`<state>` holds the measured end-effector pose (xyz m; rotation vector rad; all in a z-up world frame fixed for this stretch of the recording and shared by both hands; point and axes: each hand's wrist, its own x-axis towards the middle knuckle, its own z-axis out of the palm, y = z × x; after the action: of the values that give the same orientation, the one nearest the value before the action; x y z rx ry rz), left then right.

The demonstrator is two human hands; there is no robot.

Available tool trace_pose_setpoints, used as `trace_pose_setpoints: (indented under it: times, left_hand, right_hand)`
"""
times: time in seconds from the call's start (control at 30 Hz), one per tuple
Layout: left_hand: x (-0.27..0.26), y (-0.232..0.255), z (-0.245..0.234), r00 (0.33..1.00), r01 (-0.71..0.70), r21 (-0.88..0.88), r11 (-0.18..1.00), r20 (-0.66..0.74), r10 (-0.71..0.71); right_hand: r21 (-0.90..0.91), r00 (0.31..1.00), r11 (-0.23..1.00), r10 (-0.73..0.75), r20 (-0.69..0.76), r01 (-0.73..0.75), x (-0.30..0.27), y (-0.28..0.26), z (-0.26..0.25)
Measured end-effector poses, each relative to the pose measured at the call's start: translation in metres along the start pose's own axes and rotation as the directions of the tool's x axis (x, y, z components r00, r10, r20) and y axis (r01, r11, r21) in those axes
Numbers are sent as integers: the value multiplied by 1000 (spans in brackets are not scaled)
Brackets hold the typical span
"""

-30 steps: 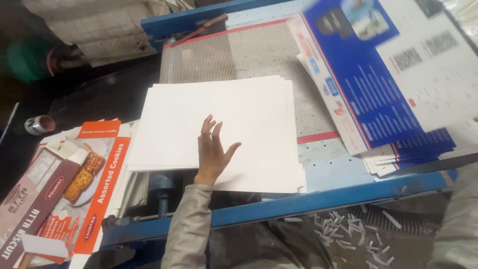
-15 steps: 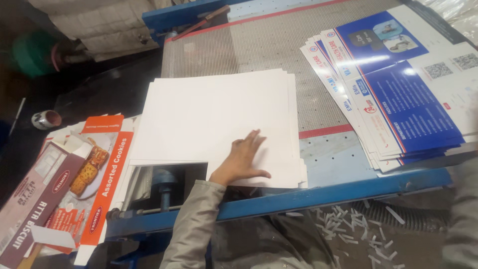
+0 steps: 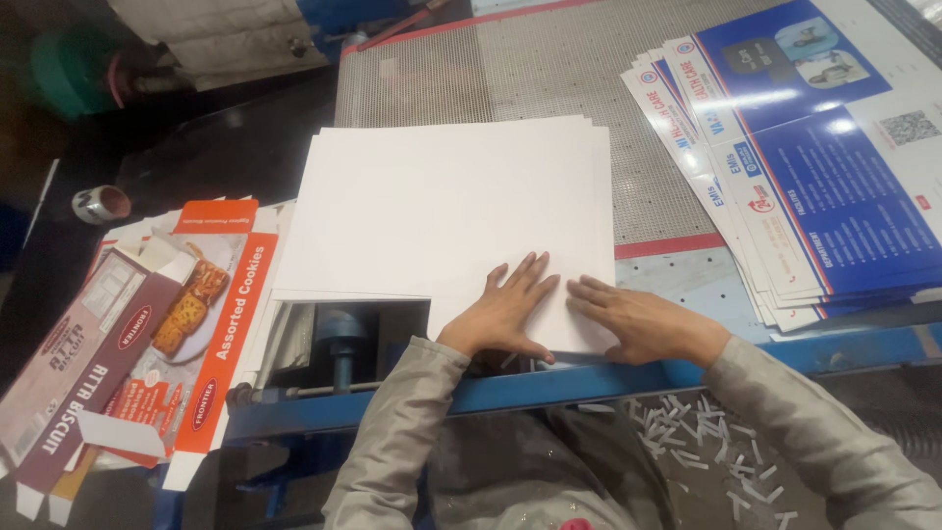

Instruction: The person folds white paper sheets in half and then folds the edges inward to create a crease. They repeat this process for multiple sheets, stacking the finished folded papers on the table.

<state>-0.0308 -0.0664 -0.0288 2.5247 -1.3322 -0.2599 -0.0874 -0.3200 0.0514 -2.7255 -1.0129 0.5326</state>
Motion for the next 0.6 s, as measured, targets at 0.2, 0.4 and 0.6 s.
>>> trace_pose_setpoints:
  times: [0.2,0.4,0.6]
  left_hand:
    - [-30,-22,-21,874,403,-3,915,298,-384]
    - [-78,-41,-7,820,566,-30,824,124,-559]
    - [-86,-35,3,865,485,-163,859,-55,-499]
  right_hand:
    - [41,985,999,11,-174,-4,-7,12,10]
    - [84,971,995,79,-227,-62,-11,3,12]
    - [71,984,992,112,-140,-103,-3,11,-3]
